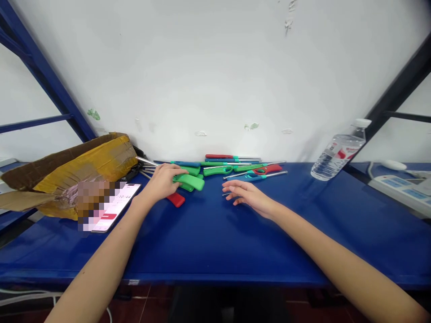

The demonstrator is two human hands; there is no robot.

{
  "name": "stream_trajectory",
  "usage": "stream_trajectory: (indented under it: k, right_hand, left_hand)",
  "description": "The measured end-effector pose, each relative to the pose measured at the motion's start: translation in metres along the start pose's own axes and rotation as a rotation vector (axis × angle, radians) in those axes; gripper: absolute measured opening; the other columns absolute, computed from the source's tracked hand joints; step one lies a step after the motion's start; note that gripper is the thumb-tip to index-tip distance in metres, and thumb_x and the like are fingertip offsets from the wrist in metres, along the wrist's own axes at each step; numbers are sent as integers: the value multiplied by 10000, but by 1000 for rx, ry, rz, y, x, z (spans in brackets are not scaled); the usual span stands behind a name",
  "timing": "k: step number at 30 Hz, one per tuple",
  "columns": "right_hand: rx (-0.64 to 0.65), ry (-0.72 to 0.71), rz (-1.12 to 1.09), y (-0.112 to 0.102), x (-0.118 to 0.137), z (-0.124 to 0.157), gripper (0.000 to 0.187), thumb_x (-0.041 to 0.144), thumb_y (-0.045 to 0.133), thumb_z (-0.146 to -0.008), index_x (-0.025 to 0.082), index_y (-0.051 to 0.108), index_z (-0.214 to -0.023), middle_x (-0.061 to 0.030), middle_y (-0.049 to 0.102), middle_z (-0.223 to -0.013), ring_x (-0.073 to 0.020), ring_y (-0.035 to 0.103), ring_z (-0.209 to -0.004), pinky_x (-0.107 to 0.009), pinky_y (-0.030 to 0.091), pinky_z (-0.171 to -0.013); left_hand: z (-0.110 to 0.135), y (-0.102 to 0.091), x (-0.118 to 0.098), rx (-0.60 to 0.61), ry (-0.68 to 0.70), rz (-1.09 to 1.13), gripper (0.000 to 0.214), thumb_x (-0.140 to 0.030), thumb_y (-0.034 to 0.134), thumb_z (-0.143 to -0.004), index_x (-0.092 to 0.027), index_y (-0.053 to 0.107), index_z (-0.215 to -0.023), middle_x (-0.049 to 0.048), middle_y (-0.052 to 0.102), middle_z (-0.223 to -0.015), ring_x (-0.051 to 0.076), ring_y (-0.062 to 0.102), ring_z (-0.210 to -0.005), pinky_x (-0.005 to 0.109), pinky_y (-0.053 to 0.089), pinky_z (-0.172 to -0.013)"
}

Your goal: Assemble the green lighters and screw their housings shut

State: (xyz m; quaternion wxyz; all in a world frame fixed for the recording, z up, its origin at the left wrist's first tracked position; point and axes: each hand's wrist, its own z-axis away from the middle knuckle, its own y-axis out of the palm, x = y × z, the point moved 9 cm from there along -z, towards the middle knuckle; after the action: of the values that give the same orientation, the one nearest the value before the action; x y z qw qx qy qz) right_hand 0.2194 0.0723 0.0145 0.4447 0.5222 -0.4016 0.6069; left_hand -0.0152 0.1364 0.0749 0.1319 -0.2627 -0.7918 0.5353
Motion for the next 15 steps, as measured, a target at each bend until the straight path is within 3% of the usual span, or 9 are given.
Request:
stream_trajectory:
  k: [5, 10, 15]
  right_hand:
    - [44, -26, 49, 4, 2, 0, 212, 259, 558, -921, 205, 691, -1077, -79, 651, -1197, -154, 654, -946, -241, 510, -708]
    - [88, -74, 40, 10, 7, 3, 224, 296, 609, -885, 221, 699, -1076, -69, 657, -1200, -167, 648, -970, -262, 512, -731]
    - [93, -102, 66, 7, 9, 1, 247, 324, 612, -878, 212, 697, -1081, -80, 665, -1200, -172, 657, -972, -268, 516, -731]
  left_hand:
    - [2, 11, 31, 39, -90, 77, 484, -222, 590, -712, -209, 719, -1178, 94, 676, -1236, 308, 640, -1112, 431, 480, -1005]
    - [1, 32, 34, 153, -100, 131, 539, -187, 516, -670, -165, 718, -1169, 103, 691, -1218, 306, 640, -1128, 418, 481, -1021]
    - [2, 32, 26, 161, -70, 168, 561, -170, 486, -667, -184, 687, -1190, 92, 646, -1309, 290, 586, -1233, 425, 420, -1110]
